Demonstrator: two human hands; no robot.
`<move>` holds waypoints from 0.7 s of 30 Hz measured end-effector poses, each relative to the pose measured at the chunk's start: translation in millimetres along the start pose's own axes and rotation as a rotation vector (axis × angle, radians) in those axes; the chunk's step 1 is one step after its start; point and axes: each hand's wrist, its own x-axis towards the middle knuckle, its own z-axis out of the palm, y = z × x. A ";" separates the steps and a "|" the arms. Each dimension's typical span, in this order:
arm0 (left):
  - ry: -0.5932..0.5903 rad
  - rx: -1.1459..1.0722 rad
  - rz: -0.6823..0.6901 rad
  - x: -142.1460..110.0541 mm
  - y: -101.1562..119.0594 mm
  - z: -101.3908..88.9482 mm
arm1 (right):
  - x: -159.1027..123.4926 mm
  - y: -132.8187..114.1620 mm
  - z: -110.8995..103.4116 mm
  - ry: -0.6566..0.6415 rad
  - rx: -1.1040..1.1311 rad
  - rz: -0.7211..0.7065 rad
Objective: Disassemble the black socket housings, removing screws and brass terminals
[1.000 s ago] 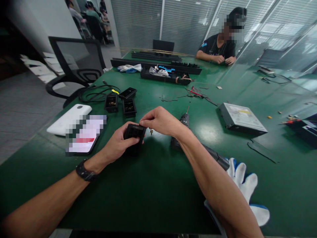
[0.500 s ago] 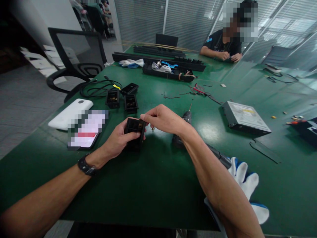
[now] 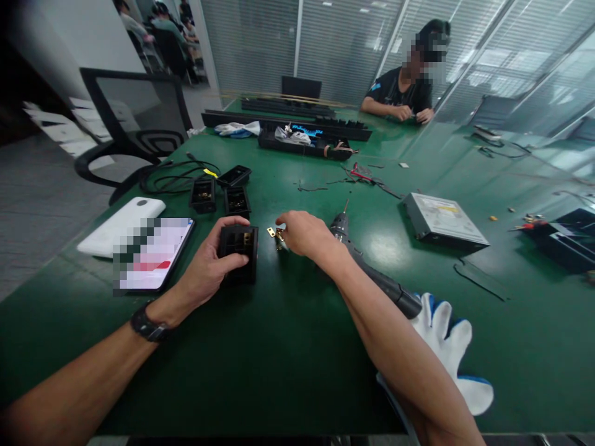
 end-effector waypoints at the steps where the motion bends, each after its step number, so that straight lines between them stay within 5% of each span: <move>1: 0.009 0.015 -0.001 0.1 0.3 0.4 | 0.1 -1.7 1.8 -0.011 -0.014 0.004; 21: 0.026 -0.138 -0.153 -1.9 9.9 7.9 | 7.8 4.2 12.3 -0.022 0.027 0.033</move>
